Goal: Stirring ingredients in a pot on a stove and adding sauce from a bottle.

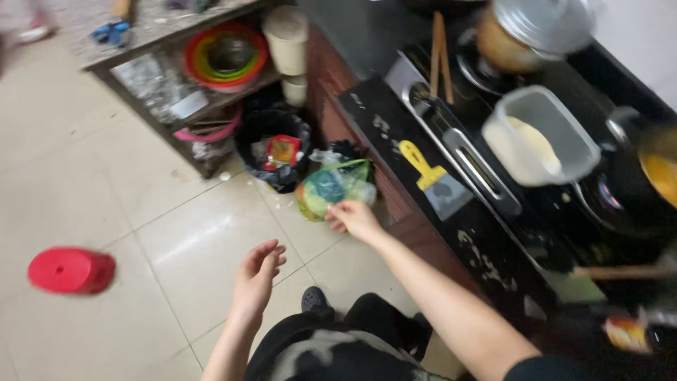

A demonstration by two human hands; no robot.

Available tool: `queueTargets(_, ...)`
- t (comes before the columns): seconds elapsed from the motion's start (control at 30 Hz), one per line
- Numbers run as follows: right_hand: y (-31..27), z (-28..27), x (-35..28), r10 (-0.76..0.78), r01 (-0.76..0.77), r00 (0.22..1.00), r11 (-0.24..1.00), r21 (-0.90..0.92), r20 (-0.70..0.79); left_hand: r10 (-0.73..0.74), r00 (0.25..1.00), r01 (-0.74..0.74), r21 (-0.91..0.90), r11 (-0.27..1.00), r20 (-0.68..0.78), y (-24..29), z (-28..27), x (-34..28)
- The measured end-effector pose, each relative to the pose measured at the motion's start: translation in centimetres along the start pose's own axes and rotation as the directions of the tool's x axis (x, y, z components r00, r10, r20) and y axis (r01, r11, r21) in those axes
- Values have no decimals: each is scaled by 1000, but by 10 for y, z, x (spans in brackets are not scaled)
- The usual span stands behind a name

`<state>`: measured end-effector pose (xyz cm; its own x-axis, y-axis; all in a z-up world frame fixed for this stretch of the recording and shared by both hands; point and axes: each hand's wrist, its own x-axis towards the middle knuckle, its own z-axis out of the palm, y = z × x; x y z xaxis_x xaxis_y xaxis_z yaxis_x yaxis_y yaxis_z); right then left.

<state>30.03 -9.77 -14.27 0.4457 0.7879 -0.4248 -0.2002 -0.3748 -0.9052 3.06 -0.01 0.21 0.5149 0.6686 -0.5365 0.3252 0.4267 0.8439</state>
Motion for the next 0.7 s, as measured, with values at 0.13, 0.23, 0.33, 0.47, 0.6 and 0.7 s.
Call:
queueTargets(0.13,-4,-27,-87,131,-98,975,979,180,-180,129,975,-152,119,981,181,28,81,21)
queueTargets(0.23,-18,-44,-144,273,-57,912,824,564,-305,367,861,-447,178,877,353,59,161,2)
queueTargets(0.33,-55,-42,-198,83,174,947,679,713,-310,529,571,-748,133,650,628,93,224,-40)
queueTargets(0.47,-77,-56,-237,-183,211,970,288,934,-162,451,-31,-966,-143,217,892,90,278,-46)
queueTargets(0.6,-101,-80,-277,185,243,929,349,905,-320,413,-46,-998,-62,26,910,79,313,-18)
queueTargets(0.7,-59,-107,-303,56,332,907,513,791,-417,463,139,-987,86,134,875,63,326,17)
